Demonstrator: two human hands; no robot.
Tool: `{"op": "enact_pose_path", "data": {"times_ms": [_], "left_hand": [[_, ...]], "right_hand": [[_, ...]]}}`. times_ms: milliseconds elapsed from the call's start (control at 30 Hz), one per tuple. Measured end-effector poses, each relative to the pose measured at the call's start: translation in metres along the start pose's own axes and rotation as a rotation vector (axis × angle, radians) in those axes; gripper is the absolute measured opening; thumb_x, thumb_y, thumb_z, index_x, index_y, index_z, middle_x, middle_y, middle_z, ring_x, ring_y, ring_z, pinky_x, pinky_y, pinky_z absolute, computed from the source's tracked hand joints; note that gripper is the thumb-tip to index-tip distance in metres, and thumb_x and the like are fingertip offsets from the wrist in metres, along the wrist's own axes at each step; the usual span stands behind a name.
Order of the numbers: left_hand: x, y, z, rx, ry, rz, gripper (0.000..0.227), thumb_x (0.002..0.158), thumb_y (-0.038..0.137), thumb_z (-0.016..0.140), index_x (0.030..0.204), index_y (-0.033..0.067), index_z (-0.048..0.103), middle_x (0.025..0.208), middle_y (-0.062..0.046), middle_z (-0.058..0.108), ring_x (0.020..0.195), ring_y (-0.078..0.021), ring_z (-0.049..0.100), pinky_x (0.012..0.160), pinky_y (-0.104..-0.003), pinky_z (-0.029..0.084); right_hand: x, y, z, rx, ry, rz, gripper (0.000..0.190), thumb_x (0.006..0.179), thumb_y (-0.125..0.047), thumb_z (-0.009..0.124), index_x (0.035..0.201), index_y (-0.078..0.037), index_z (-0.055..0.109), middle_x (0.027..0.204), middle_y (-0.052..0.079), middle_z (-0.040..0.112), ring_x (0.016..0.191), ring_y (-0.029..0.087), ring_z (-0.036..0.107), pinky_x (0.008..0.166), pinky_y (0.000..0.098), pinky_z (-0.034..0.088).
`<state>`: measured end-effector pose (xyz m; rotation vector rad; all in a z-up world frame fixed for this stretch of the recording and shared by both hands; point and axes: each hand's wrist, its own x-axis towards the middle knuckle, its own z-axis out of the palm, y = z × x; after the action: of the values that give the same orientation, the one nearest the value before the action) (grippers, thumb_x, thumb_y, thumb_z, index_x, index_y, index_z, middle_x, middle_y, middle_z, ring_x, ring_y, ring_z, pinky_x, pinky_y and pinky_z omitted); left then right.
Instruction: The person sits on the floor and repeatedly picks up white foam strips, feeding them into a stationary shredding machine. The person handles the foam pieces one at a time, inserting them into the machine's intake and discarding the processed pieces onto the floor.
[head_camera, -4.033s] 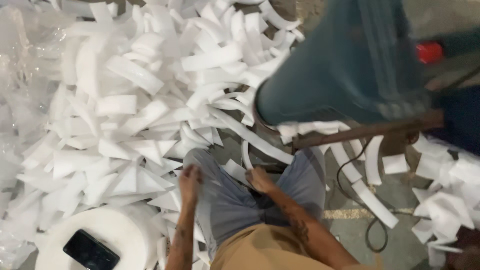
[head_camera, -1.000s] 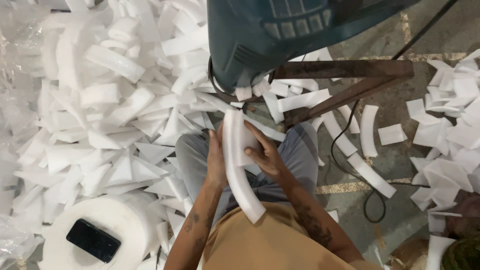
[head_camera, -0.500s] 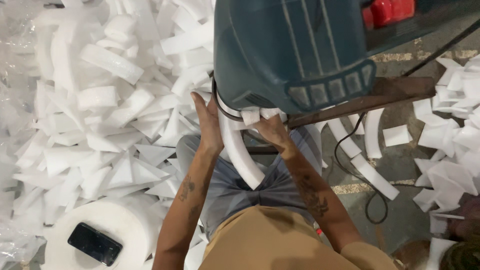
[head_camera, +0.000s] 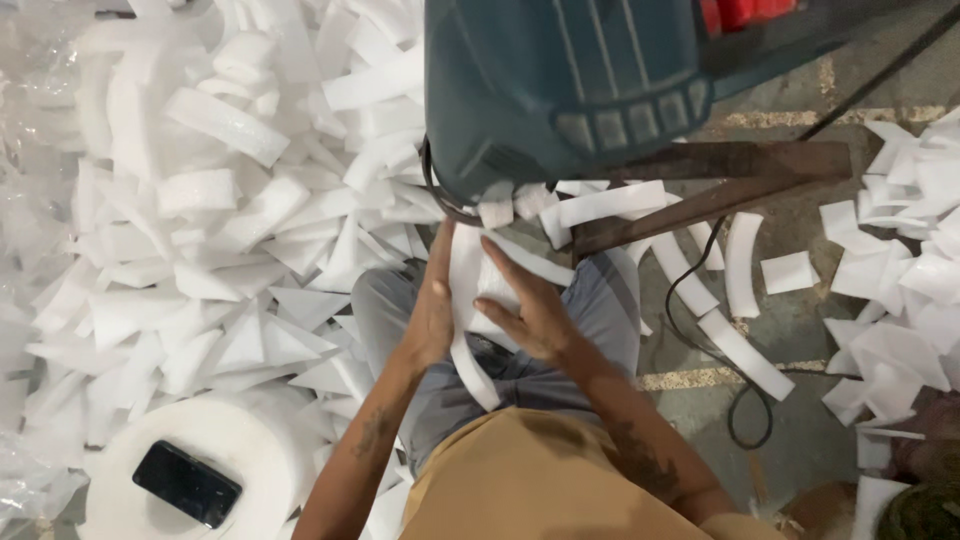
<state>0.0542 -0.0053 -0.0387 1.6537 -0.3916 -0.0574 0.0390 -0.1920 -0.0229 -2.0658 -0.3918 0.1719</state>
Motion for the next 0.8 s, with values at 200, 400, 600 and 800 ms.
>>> {"op": "enact_pose_path", "data": {"times_ms": [200, 400, 600, 800], "left_hand": [[-0.044, -0.019, 0.010, -0.059, 0.008, -0.076, 0.102, 0.101, 0.078, 0.016, 0.166, -0.0005, 0.010, 0.175, -0.021, 0.011, 0.163, -0.0365, 0.011, 0.130, -0.047, 0.010], [-0.065, -0.078, -0.001, -0.374, 0.228, -0.449, 0.098, 0.098, 0.075, 0.014, 0.163, 0.0008, 0.011, 0.172, -0.017, 0.013, 0.159, -0.0299, 0.013, 0.127, -0.042, 0.009], [-0.109, -0.126, -0.050, -1.224, 0.425, -0.617, 0.081, 0.101, 0.061, 0.042, 0.146, -0.0059, 0.043, 0.136, -0.024, 0.058, 0.122, -0.0347, 0.059, 0.105, -0.044, 0.048], [-0.146, -0.162, -0.099, -0.708, 0.870, -0.790, 0.054, 0.096, 0.038, 0.064, 0.119, -0.0114, 0.066, 0.106, -0.019, 0.070, 0.093, -0.0281, 0.068, 0.084, -0.038, 0.056]], "right_hand": [[-0.027, 0.018, 0.025, 0.068, -0.099, 0.057, 0.071, 0.104, -0.035, 0.060, 0.161, -0.007, 0.029, 0.160, 0.023, 0.043, 0.148, 0.037, 0.044, 0.117, 0.0425, 0.038], [-0.005, 0.055, 0.052, -0.031, -0.037, -0.079, 0.055, 0.105, -0.012, 0.057, 0.156, -0.009, 0.037, 0.156, 0.019, 0.045, 0.147, 0.035, 0.044, 0.121, 0.0417, 0.037], [-0.006, 0.041, 0.097, -0.138, -0.021, -0.443, 0.043, 0.080, 0.010, 0.065, 0.110, -0.020, 0.071, 0.148, 0.013, 0.055, 0.144, 0.037, 0.045, 0.121, 0.0488, 0.035], [0.015, 0.063, 0.141, 0.157, -0.172, -0.060, 0.051, 0.087, 0.014, 0.045, 0.126, -0.009, 0.069, 0.154, 0.016, 0.047, 0.143, 0.039, 0.043, 0.117, 0.0487, 0.040]]}}
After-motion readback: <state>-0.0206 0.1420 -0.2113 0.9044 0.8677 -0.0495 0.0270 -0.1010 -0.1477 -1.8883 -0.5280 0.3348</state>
